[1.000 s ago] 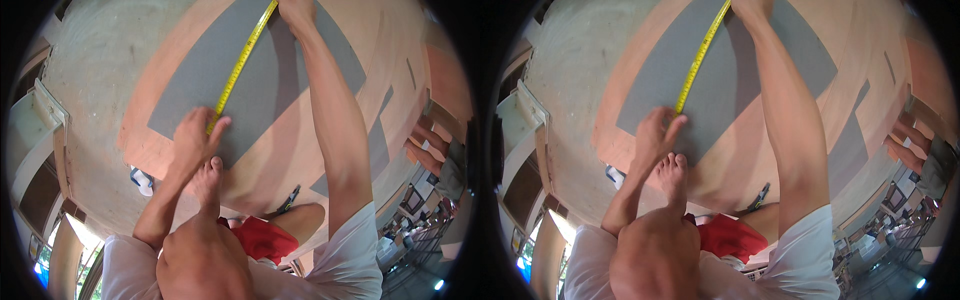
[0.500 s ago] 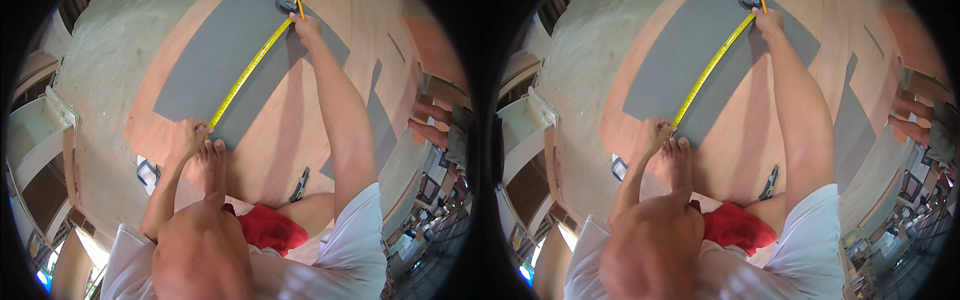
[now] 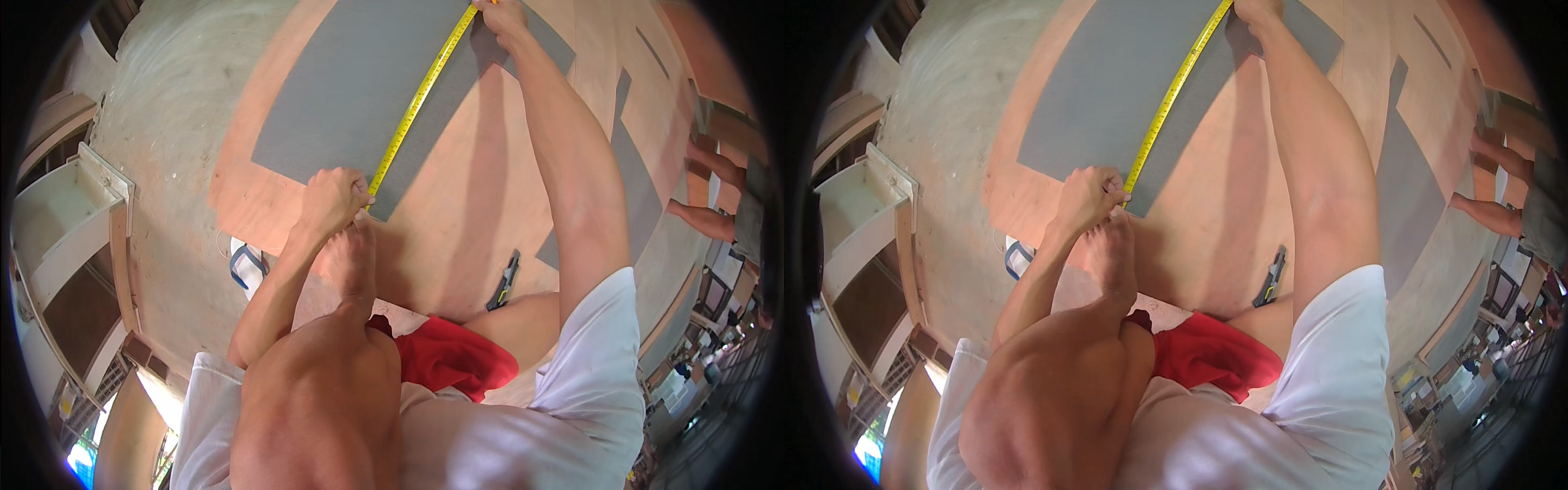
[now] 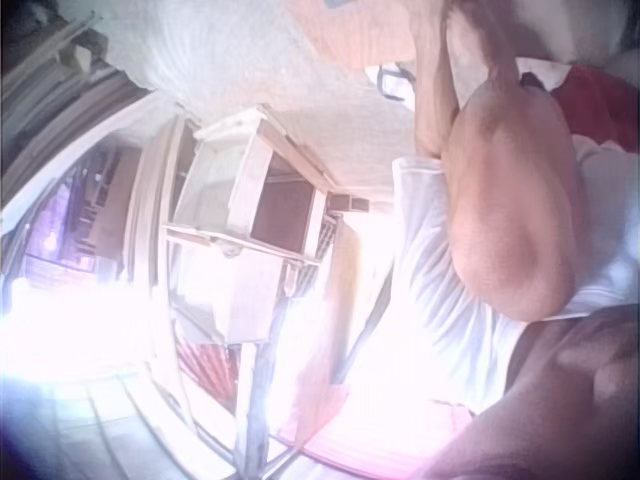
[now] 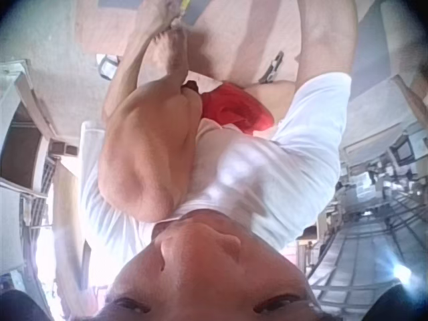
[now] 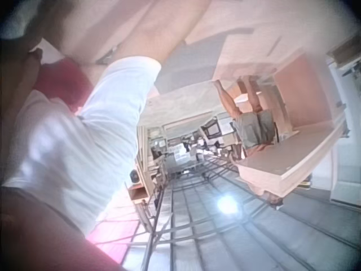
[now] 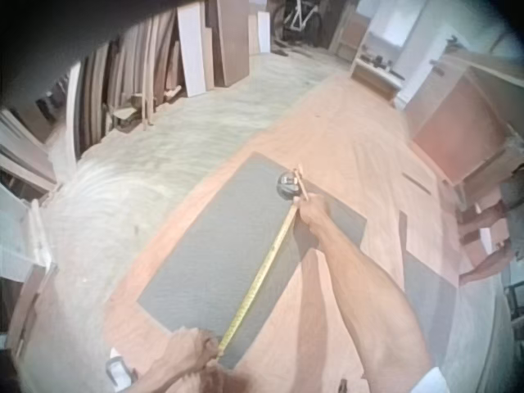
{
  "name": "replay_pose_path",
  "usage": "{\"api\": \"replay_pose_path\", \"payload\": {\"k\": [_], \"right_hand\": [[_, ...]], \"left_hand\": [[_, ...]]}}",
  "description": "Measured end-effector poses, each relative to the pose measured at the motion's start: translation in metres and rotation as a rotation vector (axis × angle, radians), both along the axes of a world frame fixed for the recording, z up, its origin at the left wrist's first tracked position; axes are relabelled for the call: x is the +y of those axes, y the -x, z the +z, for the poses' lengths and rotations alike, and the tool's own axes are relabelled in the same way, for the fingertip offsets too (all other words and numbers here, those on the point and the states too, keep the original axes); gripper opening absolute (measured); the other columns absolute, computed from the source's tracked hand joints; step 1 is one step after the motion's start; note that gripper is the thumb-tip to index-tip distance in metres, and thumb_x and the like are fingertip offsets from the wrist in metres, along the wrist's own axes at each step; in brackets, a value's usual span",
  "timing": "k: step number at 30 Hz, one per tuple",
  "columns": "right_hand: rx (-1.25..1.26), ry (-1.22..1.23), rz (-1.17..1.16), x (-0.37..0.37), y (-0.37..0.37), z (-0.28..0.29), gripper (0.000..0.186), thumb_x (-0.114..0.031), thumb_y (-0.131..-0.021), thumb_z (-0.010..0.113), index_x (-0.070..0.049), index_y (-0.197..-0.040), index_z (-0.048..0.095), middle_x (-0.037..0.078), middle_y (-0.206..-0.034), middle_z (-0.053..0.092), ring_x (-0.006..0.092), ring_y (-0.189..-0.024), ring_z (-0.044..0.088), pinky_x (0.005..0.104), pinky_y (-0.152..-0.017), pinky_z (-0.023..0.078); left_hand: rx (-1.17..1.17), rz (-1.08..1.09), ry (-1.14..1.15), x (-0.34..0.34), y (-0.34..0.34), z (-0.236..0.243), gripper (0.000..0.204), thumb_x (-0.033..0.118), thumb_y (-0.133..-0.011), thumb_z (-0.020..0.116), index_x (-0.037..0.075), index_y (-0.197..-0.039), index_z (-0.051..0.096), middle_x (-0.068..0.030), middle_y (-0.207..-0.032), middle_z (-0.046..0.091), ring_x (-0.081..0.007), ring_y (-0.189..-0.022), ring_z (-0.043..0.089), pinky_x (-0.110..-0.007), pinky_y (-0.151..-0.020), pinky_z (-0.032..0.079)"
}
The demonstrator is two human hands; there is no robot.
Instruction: The person measures and marks a large sheet of material on the floor using a tape measure and pencil. They then use a utility knife to cut the material along the marked lines, separating it into smaller pieces.
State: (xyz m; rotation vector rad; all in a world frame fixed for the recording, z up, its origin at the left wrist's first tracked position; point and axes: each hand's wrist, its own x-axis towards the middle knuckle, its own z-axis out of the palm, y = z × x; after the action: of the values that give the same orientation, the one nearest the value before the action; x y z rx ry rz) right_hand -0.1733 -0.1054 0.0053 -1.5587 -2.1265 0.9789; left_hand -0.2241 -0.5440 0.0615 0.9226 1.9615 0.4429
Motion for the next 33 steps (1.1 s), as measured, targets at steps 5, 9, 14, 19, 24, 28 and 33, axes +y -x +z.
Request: {"api": "replay_pose_path", "payload": {"k": [5,9,14,19,24,28,33], "right_hand": [[-0.032,-0.078,0.051,0.021,-0.023,-0.012,0.026,-0.029,-0.092,0.076,-0.004,-0.094,0.079,0.013,-0.086,0.076,0.0242,-0.081,0.071,0.0460,-0.073,0.052],[-0.009,-0.065,0.061,0.014,-0.024,-0.010,0.025,-0.029,-0.092,0.075,-0.004,-0.090,0.078,0.015,-0.082,0.074,0.0261,-0.078,0.070,0.0466,-0.072,0.052],[-0.016,-0.087,0.032,0.010,-0.029,-0.004,0.026,-0.030,-0.092,0.076,-0.005,-0.084,0.077,0.015,-0.080,0.073,0.0257,-0.076,0.069,0.0462,-0.072,0.052],[-0.054,-0.105,0.060,0.023,-0.043,-0.011,0.027,-0.031,-0.089,0.078,-0.004,-0.083,0.076,0.016,-0.082,0.075,0.0276,-0.079,0.072,0.0462,-0.071,0.053],[0.067,0.194,-0.035,0.025,-0.039,0.008,0.027,-0.025,-0.083,0.090,-0.004,-0.089,0.073,0.006,-0.088,0.072,0.0183,-0.080,0.064,0.0358,-0.074,0.050],[0.088,0.267,-0.110,0.025,-0.041,0.015,0.026,-0.017,-0.075,0.094,-0.004,-0.082,0.073,0.007,-0.082,0.072,0.0189,-0.075,0.064,0.0367,-0.071,0.052],[0.001,0.174,-0.134,0.014,-0.052,0.015,0.027,-0.021,-0.078,0.093,-0.005,-0.082,0.073,0.006,-0.078,0.071,0.0172,-0.071,0.061,0.0356,-0.065,0.047]], "left_hand": [[0.112,-0.169,-0.050,0.009,-0.006,-0.003,0.024,0.027,-0.081,0.085,0.012,-0.068,0.072,-0.0071,-0.063,0.070,-0.0297,-0.062,0.067,-0.045,-0.069,0.045],[0.108,-0.195,-0.111,0.008,-0.015,-0.004,0.025,0.027,-0.082,0.083,0.012,-0.067,0.070,-0.0064,-0.060,0.068,-0.0316,-0.063,0.066,-0.047,-0.076,0.042],[0.141,-0.209,-0.033,0.008,-0.022,-0.007,0.017,0.024,-0.083,0.082,0.012,-0.075,0.072,-0.0051,-0.067,0.072,-0.0310,-0.069,0.069,-0.049,-0.080,0.043],[0.183,-0.239,-0.052,0.025,-0.025,0.003,0.019,0.022,-0.085,0.079,0.010,-0.078,0.066,-0.0088,-0.072,0.073,-0.0373,-0.070,0.069,-0.053,-0.080,0.044],[0.208,-0.277,0.038,0.029,-0.021,0.011,0.017,0.022,-0.077,0.084,0.011,-0.076,0.071,-0.0084,-0.073,0.074,-0.0341,-0.076,0.071,-0.050,-0.081,0.046],[0.238,-0.356,0.128,0.040,-0.019,0.007,0.021,0.025,-0.076,0.087,0.010,-0.074,0.072,-0.0104,-0.074,0.074,-0.0345,-0.077,0.072,-0.049,-0.085,0.048],[0.243,-0.525,0.240,0.073,-0.012,0.017,0.026,0.028,-0.078,0.088,0.007,-0.080,0.073,-0.0144,-0.077,0.075,-0.0360,-0.079,0.074,-0.049,-0.084,0.052]]}}
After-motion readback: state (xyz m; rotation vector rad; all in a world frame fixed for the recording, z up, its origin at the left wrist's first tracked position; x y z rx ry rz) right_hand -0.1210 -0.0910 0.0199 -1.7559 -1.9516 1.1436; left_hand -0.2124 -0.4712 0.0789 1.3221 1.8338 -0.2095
